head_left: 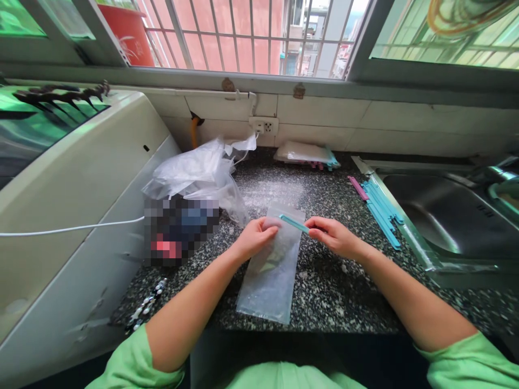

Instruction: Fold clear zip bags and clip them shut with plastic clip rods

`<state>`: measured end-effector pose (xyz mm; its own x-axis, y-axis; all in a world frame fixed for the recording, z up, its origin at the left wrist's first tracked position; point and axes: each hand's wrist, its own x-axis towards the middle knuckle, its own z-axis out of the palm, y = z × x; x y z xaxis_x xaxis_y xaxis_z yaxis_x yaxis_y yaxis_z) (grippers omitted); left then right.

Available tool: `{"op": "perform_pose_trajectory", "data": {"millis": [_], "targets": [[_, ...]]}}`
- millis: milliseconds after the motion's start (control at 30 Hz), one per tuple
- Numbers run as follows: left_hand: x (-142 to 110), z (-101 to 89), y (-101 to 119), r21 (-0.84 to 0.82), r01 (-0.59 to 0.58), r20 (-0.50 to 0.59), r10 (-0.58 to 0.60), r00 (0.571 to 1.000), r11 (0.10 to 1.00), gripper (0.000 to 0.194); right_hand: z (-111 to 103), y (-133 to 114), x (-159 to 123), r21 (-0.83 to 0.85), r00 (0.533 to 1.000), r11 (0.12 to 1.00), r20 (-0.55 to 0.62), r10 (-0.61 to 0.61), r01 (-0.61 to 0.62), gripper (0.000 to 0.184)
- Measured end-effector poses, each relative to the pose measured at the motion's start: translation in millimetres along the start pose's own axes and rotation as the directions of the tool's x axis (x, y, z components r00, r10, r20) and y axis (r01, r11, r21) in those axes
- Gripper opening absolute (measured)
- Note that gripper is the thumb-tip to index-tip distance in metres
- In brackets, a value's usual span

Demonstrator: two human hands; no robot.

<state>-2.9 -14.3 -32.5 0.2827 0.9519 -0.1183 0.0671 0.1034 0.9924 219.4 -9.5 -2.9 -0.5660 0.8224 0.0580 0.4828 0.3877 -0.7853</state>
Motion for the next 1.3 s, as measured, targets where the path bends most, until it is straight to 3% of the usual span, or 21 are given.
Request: {"op": "perform_pose_trajectory", "data": {"millis": [233,433,600,700,800,867,967,1100,1300], "targets": [[-2,0.7,1,0.052,-0.021,0.030,0.020,0.999,0.998,0.012,16,4,5,0.200,0.970,0.956,0.156,0.184,-0.214,0.040],[-4,0.6,6,0.066,-0.033,0.159,0.022,0.987,0.997,0.022,16,7,8,0.301,0.959,0.915,0.173,0.224,-0.268,0.039],[-5,1.0,7,0.047,-0.030,0.137,0.024,0.990,0.998,0.034,18,11,8,0.296,0.957,0.919,0.204,0.204,-0.259,0.041],[-4,-1.0,7,-0.020,0.001,0.059,0.000,0.998,1.000,0.040,15,10,6,0.176,0.989,0.975,0.077,0.127,-0.139,0.039],[-2,-3.3,8,-0.102,0.020,-0.032,-0.023,0.999,0.995,0.044,9,10,2,-0.123,0.992,0.991,-0.110,-0.065,0.051,0.031],[-1,-3.9,8,-0.148,0.019,-0.072,-0.030,0.997,0.989,0.045,6,11,0,-0.351,0.959,0.925,-0.182,-0.218,0.143,0.027],[-1,-3.4,7,-0.171,0.021,-0.096,-0.038,0.995,0.985,0.046,5,13,-1,-0.617,0.910,0.759,-0.161,-0.382,0.209,0.019],[-1,-2.4,7,-0.148,0.023,-0.096,-0.037,0.995,0.989,0.044,8,14,-1,-0.742,0.896,0.637,-0.116,-0.428,0.208,0.013],[-3,-2.7,14,-0.098,0.007,-0.009,-0.008,1.000,0.995,0.042,14,21,0,-0.721,0.921,0.669,-0.114,-0.373,0.181,0.013]]}}
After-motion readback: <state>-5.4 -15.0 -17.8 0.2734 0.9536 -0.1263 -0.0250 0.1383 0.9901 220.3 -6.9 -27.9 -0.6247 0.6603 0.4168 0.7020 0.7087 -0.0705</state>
